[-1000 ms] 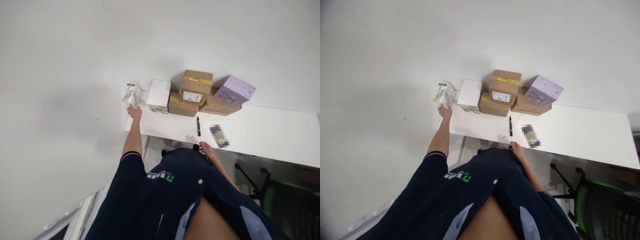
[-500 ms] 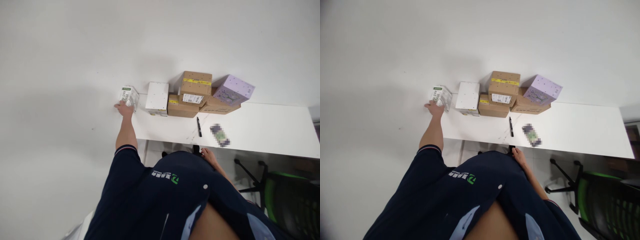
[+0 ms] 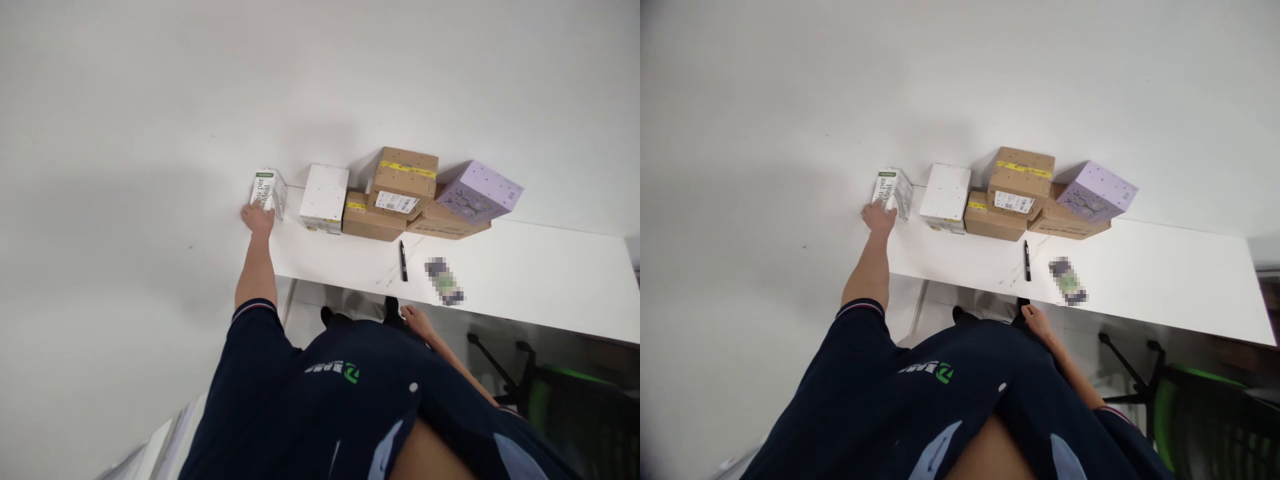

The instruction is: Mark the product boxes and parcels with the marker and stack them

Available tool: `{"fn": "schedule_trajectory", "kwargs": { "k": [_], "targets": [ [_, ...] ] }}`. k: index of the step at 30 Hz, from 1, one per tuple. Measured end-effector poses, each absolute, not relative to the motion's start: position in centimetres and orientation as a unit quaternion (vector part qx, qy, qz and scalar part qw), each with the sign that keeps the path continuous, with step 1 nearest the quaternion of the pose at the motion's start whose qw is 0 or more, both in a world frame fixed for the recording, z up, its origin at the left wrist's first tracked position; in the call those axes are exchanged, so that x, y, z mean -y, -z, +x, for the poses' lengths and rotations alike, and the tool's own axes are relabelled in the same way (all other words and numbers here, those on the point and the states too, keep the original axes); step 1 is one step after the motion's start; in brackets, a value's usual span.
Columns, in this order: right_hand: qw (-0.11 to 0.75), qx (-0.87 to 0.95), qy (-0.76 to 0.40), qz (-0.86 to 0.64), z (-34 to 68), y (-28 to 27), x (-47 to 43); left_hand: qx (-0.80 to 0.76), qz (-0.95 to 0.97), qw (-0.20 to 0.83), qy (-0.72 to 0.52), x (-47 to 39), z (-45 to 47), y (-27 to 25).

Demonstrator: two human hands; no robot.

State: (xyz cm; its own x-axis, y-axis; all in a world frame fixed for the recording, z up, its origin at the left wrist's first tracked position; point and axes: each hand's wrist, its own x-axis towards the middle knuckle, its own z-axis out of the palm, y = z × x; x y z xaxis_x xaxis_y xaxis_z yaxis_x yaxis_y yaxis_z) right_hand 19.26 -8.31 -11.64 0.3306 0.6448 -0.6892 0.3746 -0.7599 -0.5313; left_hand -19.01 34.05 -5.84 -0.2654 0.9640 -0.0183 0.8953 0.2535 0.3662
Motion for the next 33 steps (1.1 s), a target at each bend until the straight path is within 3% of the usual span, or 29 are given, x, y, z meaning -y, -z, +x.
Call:
{"fn": "schedule_trajectory", "kwargs": {
  "k": [4,8,17,23,29,33],
  "targets": [
    [0.108,0.323,-0.501,-0.795,18.4,11.4,8.8,-0.785,0.561,0.175,-0.193,-33.8,-18.4,6.3],
    [0.106,0.334,-0.512,-0.784,18.3,11.5,8.5,-0.806,0.521,0.165,-0.226,-30.1,-17.4,6.8],
    [0.132,0.398,-0.515,-0.747,18.7,11.8,4.3,-0.826,0.495,0.14,-0.23,-10.0,-16.4,8.5],
    [0.18,0.445,-0.516,-0.709,17.8,11.3,0.9,-0.688,0.615,0.278,-0.267,-2.1,-13.0,9.4],
    [0.314,0.397,-0.448,-0.737,18.4,11.2,-2.5,-0.562,0.632,0.431,-0.315,-2.8,-8.3,10.1],
    [0.321,0.478,-0.383,-0.722,19.5,10.5,-4.1,-0.575,0.556,0.485,-0.353,-4.0,-5.9,11.2]
  ]
}}
